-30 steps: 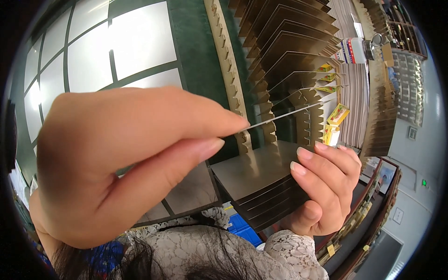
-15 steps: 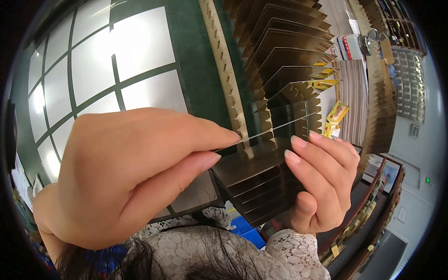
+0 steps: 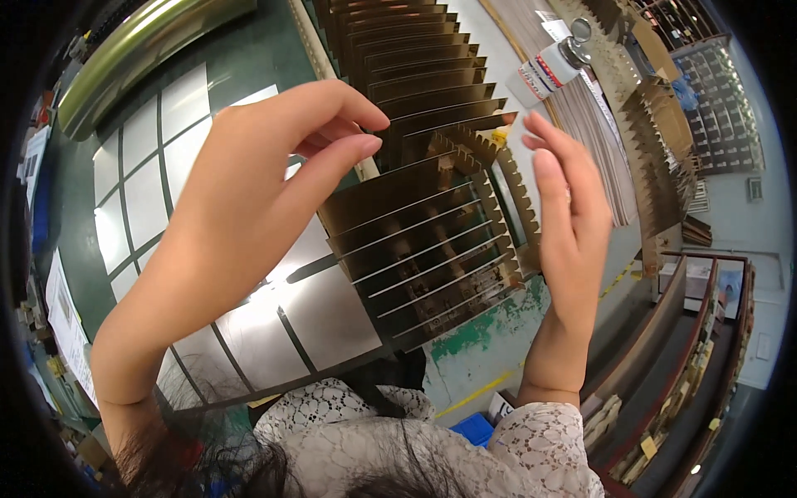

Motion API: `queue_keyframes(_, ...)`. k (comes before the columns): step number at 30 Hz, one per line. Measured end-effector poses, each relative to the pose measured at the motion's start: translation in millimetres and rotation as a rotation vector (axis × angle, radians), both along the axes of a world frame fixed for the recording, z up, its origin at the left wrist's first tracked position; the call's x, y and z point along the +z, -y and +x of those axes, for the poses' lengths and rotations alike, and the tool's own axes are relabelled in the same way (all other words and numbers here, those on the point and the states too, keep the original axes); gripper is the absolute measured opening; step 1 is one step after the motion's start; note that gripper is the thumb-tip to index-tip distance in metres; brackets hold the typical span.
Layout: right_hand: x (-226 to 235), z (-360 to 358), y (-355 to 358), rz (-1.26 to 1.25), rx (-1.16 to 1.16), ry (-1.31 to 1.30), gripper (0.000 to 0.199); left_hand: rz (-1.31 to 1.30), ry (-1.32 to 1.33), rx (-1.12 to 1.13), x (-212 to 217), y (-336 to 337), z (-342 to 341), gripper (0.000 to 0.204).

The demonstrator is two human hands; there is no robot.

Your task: The person cleans small gold-colored metal plates with a cloth.

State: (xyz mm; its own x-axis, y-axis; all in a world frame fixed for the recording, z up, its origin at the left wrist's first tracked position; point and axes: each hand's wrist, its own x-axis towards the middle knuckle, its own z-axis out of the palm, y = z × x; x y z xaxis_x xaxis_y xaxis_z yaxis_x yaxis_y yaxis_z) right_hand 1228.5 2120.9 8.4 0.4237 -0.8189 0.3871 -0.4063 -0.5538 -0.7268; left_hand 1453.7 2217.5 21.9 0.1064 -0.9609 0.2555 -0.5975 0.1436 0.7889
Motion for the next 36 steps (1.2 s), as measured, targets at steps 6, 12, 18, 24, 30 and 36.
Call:
queue_keyframes(6,-12,-7,5,0.235,0.087,-0.022,0.037,0.089,-0.045,0.016,-3,11,-15,0.017)
queue_keyframes(12,-19,-12,12,0.15,0.138,-0.069,0.033,0.161,0.009,0.011,-5,17,-18,0.013)
queue_keyframes(18,-12,-11,8,0.146,0.104,-0.053,0.034,0.092,-0.037,0.034,-1,17,-19,0.009)
queue_keyframes(24,16,-2,4,0.011,0.092,0.148,0.035,-0.197,0.11,0.036,33,18,-12,0.009)
queue_keyframes(30,58,12,-21,-0.201,0.177,0.244,0.039,-0.386,0.021,-0.015,78,-24,1,0.012)
queue_keyframes(36,45,24,-76,0.164,0.461,0.269,0.042,0.075,-0.524,0.092,50,-96,39,0.015)
